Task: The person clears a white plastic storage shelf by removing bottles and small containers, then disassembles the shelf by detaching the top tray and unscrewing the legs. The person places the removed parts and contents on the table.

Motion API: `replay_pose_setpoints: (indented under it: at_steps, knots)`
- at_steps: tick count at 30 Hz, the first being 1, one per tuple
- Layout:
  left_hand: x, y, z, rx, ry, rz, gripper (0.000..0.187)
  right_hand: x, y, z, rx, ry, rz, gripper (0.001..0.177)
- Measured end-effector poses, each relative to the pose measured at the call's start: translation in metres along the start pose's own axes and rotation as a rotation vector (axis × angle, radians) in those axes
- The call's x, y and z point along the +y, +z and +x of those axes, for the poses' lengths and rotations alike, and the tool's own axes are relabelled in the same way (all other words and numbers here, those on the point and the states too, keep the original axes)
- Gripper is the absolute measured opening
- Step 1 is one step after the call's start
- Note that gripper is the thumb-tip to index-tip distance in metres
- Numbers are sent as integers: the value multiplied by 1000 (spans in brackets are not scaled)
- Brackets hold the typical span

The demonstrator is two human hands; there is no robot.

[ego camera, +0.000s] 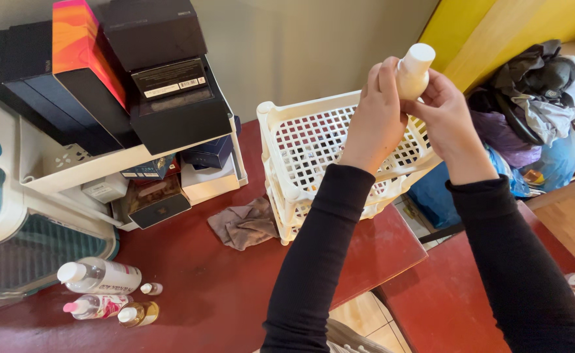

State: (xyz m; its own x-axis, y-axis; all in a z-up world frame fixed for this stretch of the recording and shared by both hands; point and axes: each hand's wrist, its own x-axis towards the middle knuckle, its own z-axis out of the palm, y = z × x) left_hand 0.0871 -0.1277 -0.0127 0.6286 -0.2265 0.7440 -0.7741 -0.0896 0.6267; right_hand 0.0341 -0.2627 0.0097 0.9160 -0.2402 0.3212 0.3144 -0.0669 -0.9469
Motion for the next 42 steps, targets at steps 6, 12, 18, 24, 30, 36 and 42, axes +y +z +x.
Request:
replay_pose_setpoints:
  at_steps: [6, 12, 18, 24, 30, 36, 42]
  knots:
    - [10, -9, -5, 17, -13, 80, 78, 0, 15, -9, 3, -5, 24, 53]
    - [22, -40, -11, 69, 55, 111, 82, -23, 41, -20, -60, -38, -4, 52]
    - [44, -96, -27, 119, 52, 92, 89, -48, 77, -34, -191, -84, 50, 56]
    - [67, -163, -42, 159, -38, 88, 89, -66, 130, -45, -363, -91, 118, 68]
    - [77, -235, -78, 241, -63, 192, 84, -69, 195, -63, -525, -59, 138, 66]
    - [78, -318, -133, 227, -137, 274, 83, -53, 278, -92, -688, -26, 126, 66]
    - [72, -396, -198, 229, -236, 401, 85, -32, 366, -133, -828, 43, 74, 65]
